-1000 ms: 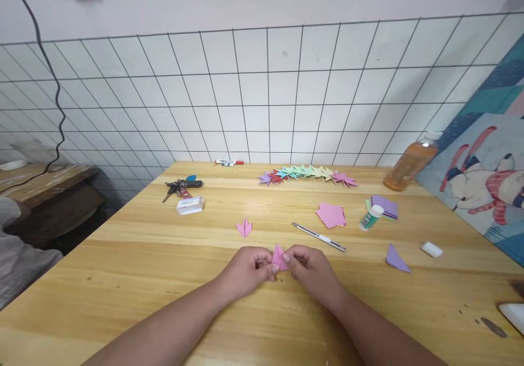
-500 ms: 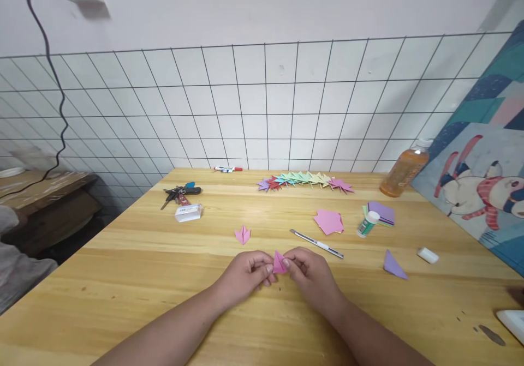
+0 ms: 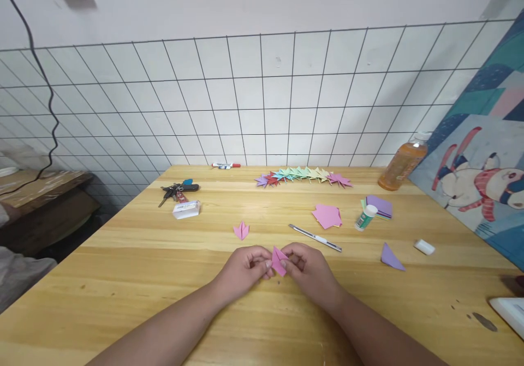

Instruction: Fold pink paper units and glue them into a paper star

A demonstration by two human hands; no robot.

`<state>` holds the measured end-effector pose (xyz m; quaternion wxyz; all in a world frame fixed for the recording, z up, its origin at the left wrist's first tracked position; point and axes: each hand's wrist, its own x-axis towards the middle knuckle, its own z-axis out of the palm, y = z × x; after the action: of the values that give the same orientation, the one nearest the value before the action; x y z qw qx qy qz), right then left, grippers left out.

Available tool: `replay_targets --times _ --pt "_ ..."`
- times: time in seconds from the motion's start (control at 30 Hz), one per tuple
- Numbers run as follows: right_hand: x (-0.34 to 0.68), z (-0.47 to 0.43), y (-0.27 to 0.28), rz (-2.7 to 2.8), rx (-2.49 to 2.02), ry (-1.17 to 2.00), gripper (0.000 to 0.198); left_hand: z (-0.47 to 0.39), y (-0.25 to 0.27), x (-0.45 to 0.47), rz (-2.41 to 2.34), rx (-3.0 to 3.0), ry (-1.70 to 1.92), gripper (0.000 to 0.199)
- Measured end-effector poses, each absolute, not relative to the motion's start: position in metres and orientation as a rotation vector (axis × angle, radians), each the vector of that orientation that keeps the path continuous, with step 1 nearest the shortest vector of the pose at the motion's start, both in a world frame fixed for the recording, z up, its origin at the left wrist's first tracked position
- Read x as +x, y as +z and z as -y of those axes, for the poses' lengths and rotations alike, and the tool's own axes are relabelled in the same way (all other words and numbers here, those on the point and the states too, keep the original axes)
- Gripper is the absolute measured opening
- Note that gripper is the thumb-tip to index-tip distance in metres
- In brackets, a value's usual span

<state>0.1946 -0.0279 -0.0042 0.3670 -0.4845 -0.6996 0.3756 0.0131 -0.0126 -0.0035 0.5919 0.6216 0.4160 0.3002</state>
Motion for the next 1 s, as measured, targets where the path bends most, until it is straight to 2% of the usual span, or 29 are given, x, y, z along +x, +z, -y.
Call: replay_targets --times 0.07,0.23,0.4,0.7,1.0 --pt "0.1935 0.0285 -0.0028 1.802 -1.215 1.018 0.016 0.0123 -0.0042 0.0123 -0.979 1.426 0.701 0.027" --pt "0.1924 0.0301 -0.0023 1.762 -1.180 1.036 0.043 0.0082 -0.0058 0.0081 -1.027 1.337 0.671 0.029" --pt "0.1947 0.0302 -0.0045 1.783 -1.247 0.947 0.051 0.0061 -0.0019 0.0085 -1.015 1.320 0.608 0.029" --pt "0.1978 0.0319 0.0010 1.869 -1.278 0.889 0.035 0.0072 -0.0034 0.0089 -1.024 1.318 0.617 0.028" --pt "0.1941 0.0339 -0.0017 1.905 -1.286 0.935 0.043 0.0123 -0.0006 0.0146 -1.001 1.482 0.686 0.026"
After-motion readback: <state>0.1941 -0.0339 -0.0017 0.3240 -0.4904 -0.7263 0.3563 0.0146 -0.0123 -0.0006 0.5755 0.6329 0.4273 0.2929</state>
